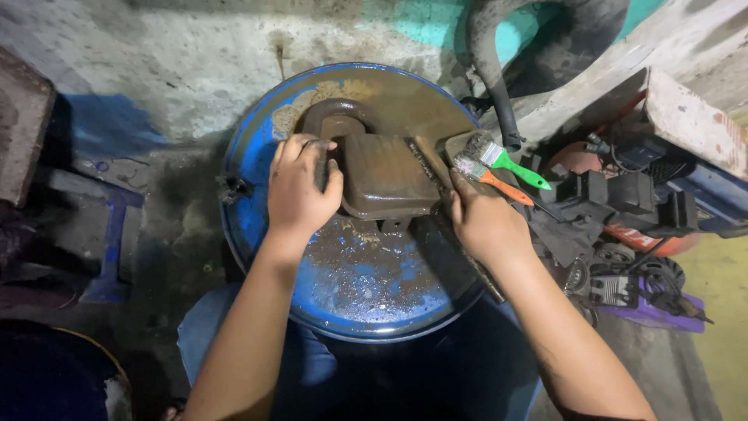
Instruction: Cleaning and brushing a motorcycle exhaust component to remove rust and dirt using various brushes.
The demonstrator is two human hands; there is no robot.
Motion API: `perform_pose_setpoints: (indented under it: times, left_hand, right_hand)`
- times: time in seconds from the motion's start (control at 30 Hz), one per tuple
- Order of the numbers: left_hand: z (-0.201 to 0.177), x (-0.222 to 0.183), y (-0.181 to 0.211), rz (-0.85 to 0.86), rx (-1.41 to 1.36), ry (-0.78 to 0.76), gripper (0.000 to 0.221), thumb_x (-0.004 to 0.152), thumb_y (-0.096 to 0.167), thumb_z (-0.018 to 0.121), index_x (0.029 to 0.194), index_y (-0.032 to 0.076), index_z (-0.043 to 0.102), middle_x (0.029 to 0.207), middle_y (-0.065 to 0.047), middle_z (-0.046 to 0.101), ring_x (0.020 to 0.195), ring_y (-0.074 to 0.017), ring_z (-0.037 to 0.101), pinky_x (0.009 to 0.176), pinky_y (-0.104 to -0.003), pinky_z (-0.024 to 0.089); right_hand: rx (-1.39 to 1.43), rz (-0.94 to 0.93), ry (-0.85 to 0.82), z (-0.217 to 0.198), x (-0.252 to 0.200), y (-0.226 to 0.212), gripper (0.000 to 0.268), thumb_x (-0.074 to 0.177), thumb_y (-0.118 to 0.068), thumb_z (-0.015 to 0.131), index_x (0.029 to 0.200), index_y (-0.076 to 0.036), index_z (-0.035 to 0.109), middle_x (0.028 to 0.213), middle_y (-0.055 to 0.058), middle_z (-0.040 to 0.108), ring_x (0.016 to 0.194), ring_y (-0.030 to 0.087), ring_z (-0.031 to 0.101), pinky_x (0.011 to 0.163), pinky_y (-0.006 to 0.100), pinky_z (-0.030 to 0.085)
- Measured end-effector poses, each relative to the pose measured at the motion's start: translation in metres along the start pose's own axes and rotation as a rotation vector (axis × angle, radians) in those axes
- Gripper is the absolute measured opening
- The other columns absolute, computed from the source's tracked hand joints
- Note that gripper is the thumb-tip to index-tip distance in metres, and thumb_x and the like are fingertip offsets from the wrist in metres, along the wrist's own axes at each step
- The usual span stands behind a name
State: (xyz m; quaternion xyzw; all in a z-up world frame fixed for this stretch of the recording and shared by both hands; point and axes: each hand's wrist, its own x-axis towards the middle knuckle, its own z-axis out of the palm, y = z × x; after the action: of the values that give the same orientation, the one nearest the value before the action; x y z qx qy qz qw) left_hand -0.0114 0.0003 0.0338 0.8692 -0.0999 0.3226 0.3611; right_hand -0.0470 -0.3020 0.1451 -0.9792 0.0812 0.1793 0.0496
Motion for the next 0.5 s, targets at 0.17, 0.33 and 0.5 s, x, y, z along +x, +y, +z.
perform_pose_setpoints:
  times: [0.17,0.33,0.5]
  left_hand:
    - [0.006,-0.003,-0.005,0.002,0.022,-0.01,0.019,0.102,0.014,0.081,0.119,0.013,0.088,0.119,-0.007,0.072,0.116,-0.0343,0.08,0.106,-0.049,0.062]
    - [0.004,-0.002,-0.002,0.021,0.054,0.0,0.017,0.102,0.013,0.08,0.117,0.013,0.088,0.117,-0.007,0.073,0.114,-0.0341,0.08,0.105,-0.049,0.062]
    - [0.004,-0.004,-0.004,0.082,0.089,0.028,0.015,0.102,0.012,0.08,0.115,0.014,0.087,0.116,-0.006,0.071,0.109,-0.0326,0.079,0.101,-0.048,0.063]
  right_hand:
    - [-0.038,-0.018,-0.042,-0.013,-0.04,-0.037,0.068,0.125,-0.049,0.038,0.192,-0.04,0.047,0.133,0.041,0.087,0.133,0.058,0.083,0.114,0.07,0.066]
    - [-0.037,-0.088,-0.058,-0.014,-0.043,-0.049,0.069,0.125,-0.044,0.036,0.192,-0.032,0.049,0.128,0.041,0.087,0.127,0.059,0.086,0.108,0.069,0.069]
    - [-0.028,-0.108,0.007,0.01,0.039,-0.034,0.065,0.125,-0.056,0.039,0.185,-0.04,0.058,0.137,0.032,0.088,0.136,0.053,0.083,0.115,0.068,0.066]
